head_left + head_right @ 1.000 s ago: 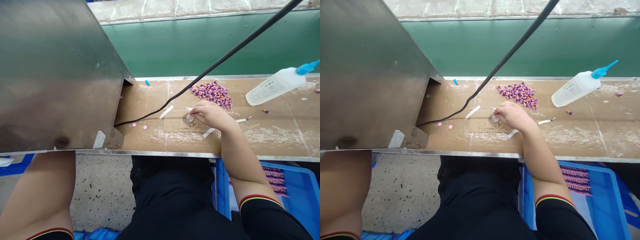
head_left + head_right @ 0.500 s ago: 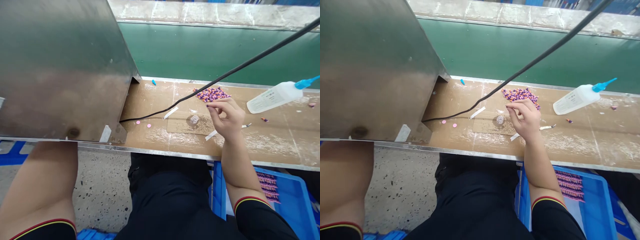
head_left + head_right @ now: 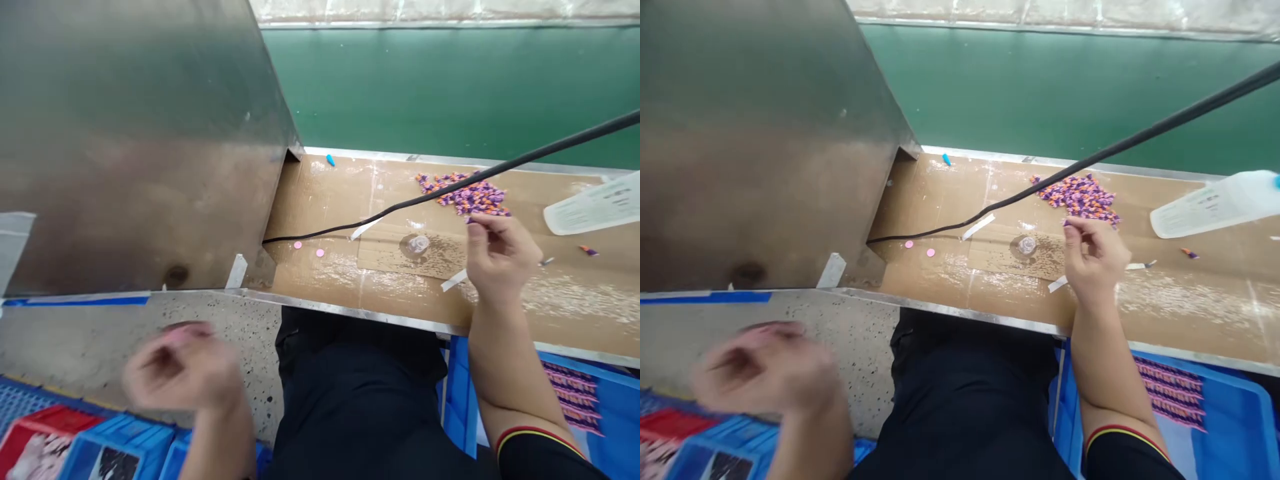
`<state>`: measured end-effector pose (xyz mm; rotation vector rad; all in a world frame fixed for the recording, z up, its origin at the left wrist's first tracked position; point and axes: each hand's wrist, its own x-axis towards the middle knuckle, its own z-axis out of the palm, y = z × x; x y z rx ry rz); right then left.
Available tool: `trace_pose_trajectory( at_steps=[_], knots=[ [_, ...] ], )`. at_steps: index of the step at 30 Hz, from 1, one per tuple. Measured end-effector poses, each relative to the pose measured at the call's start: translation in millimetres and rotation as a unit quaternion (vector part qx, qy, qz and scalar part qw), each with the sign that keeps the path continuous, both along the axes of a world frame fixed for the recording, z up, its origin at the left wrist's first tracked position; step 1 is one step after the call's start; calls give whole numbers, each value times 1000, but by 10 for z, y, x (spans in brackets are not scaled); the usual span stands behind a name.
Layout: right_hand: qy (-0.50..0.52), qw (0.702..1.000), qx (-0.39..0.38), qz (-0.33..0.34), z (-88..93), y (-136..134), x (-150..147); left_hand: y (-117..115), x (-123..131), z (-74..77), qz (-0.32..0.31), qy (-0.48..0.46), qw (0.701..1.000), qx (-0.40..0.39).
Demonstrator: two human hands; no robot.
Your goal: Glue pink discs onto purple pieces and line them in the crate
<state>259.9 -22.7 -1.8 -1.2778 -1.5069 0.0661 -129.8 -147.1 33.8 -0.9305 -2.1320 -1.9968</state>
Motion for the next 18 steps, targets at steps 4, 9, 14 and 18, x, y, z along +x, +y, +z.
trace_pose_trajectory(
  at_steps=[4,9,14,18],
  knots=[
    [-3,1000,-18,7,-26,14,-4,-187,676,-487,-230,-255,936,-72],
    [13,996,-44,71,65,-249,-240,225,1123,-593,-381,-525,756,-88],
    [94,982,-101,126,-85,-709,-733,491,1311,-551,-450,-561,685,-116],
    [181,965,-108,157,-205,-893,-1011,514,1404,-565,-487,-430,752,-116]
  ],
)
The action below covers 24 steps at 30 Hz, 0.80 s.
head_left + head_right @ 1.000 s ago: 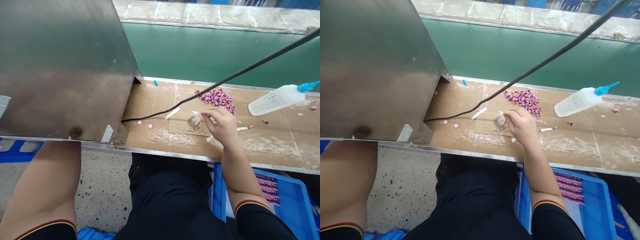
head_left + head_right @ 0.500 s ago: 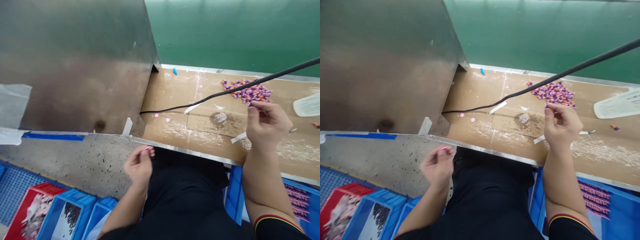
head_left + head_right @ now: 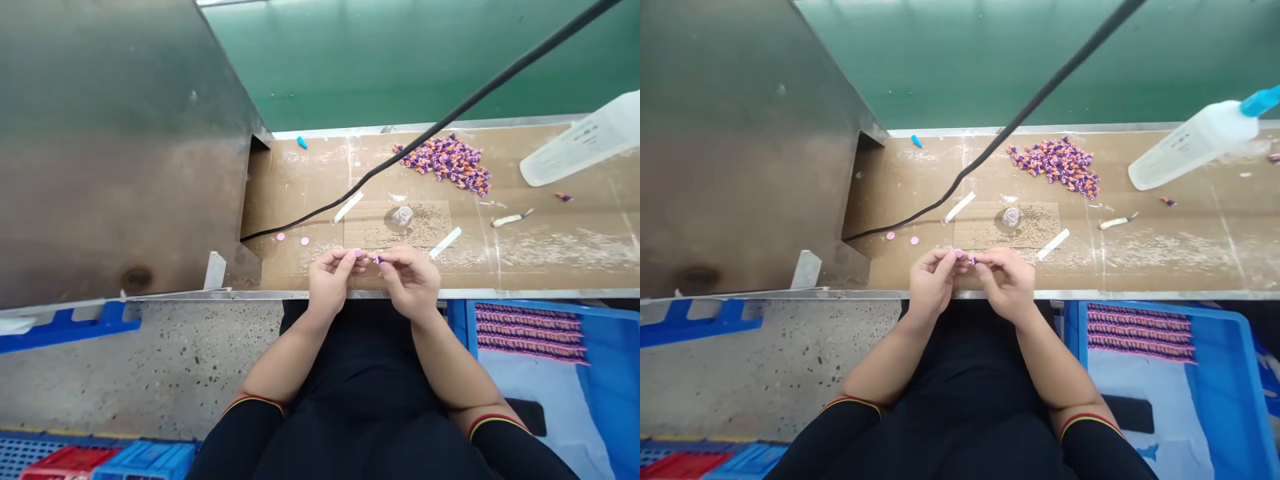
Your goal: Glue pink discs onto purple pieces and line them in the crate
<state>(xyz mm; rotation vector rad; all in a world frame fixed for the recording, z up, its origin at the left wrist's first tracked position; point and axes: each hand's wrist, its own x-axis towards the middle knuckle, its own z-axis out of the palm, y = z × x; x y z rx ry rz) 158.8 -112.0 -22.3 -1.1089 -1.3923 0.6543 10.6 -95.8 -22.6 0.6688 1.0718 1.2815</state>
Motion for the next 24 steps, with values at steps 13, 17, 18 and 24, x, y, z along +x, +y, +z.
trace_pose_trajectory(
  at_steps=[13,17,18,24],
  knots=[
    [314,917,-210,128,-44,-109,-19,101,-455,147,-139,341,857,360],
    [330,905,-227,146,-28,-88,-48,58,-384,121,-89,260,919,282],
    [319,914,-212,136,-11,-95,-70,33,-331,102,-62,205,948,234],
    [143,988,-49,-17,102,-169,-202,-67,-17,49,-12,-94,995,-23]
  ],
)
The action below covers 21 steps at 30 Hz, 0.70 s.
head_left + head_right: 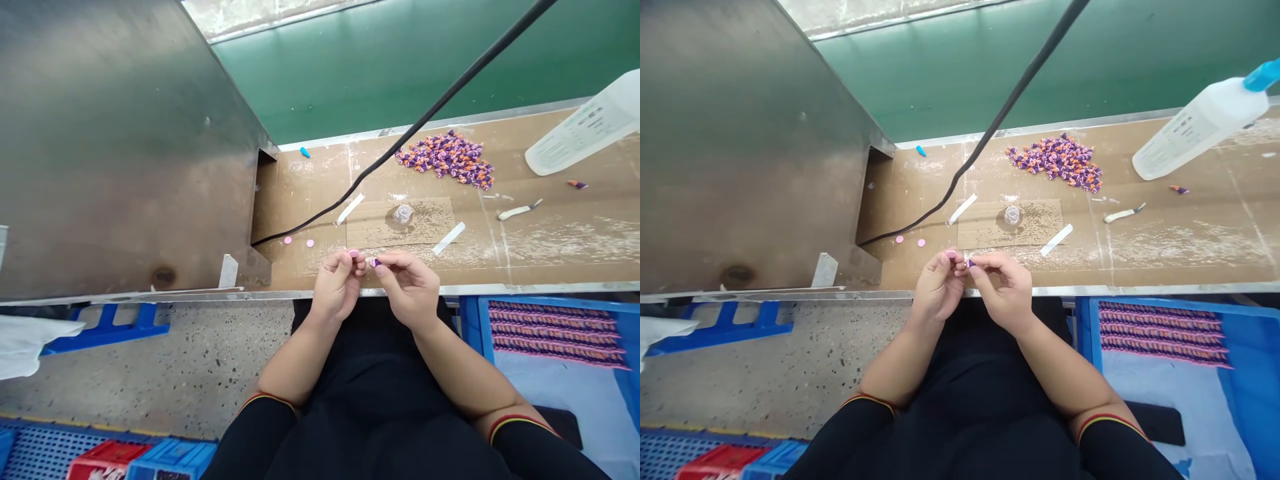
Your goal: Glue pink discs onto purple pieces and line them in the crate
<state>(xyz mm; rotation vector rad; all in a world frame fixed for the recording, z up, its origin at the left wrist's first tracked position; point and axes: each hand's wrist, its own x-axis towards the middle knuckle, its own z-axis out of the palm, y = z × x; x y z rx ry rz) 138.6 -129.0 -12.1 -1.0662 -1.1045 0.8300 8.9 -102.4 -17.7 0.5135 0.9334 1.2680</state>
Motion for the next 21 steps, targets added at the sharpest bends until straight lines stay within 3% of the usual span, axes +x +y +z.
trace_pose_trajectory(
  at_steps=[5,10,21],
  knots=[
    [-65,994,59,-60,13,-30,-18,1,51,42,-15,-10,1000,-20],
    [-135,985,53,-89,22,15,6,-6,51,71,-16,-7,1000,-23],
    [-176,974,109,-89,-11,5,26,-67,74,102,1,14,1000,0]
  ],
)
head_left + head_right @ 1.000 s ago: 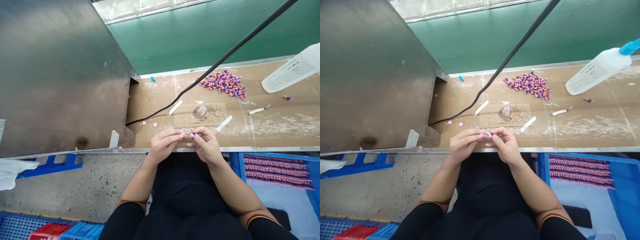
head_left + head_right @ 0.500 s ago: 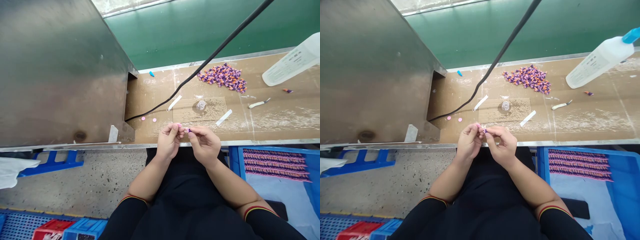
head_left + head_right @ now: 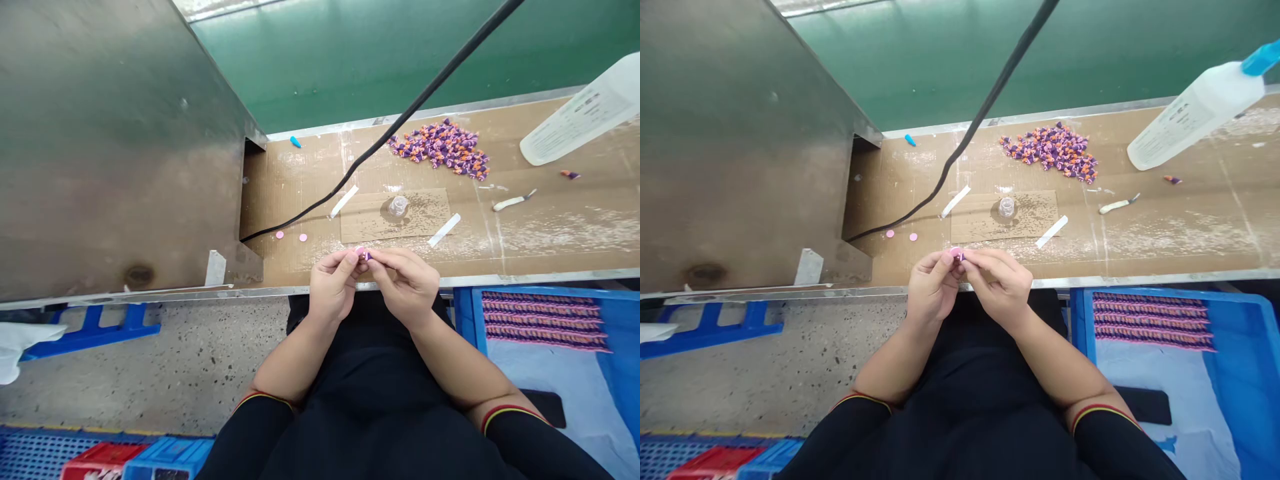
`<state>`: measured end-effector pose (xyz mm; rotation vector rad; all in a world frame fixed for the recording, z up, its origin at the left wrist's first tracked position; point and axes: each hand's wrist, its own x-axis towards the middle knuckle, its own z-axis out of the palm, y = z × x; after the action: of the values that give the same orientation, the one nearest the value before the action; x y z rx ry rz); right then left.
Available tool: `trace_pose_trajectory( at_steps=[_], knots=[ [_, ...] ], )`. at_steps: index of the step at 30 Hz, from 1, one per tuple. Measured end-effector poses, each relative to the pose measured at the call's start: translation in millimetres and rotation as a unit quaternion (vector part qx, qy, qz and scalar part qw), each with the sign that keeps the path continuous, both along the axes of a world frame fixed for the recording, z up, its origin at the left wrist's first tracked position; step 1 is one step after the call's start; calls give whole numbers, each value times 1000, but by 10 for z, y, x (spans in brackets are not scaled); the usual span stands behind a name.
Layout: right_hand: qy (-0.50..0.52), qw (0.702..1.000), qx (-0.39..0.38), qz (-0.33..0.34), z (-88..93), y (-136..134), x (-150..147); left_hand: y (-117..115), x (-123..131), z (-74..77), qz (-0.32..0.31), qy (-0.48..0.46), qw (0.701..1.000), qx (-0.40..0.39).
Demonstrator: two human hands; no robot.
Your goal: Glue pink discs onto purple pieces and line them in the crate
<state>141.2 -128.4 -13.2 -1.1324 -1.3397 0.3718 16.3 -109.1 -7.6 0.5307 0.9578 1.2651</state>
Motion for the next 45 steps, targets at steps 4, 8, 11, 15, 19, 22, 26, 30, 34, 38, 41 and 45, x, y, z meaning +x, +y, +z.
trace_pose_trajectory(
  at_steps=[4,8,11,15,19,22,26,30,34,38,41,45],
  knots=[
    [2,1000,24,5,-9,5,12,-20,20,-5,12,10,1000,21],
    [-1,1000,24,9,0,12,15,-39,37,-25,21,42,997,59],
    [4,1000,25,9,5,14,17,-59,36,-63,30,81,991,100],
    [6,999,35,6,14,8,19,-93,8,-113,40,181,966,181],
    [-15,999,43,0,26,-9,23,-109,-9,-125,61,245,937,243],
    [-21,999,50,-2,39,-26,24,-113,-7,-110,71,269,921,274],
    [-28,998,51,6,68,-48,27,-118,-11,-76,92,328,879,334],
    [-23,998,55,14,90,-57,37,-135,-22,-66,90,345,856,375],
    [-8,998,54,27,91,-63,35,-163,-24,-73,80,334,869,356],
    [-5,998,53,28,82,-74,31,-186,-15,-76,76,323,877,346],
    [-3,999,45,18,80,-90,58,-200,12,-111,66,301,892,330],
    [58,998,-36,-2,63,-163,236,-176,132,-217,13,217,933,287]
  ],
)
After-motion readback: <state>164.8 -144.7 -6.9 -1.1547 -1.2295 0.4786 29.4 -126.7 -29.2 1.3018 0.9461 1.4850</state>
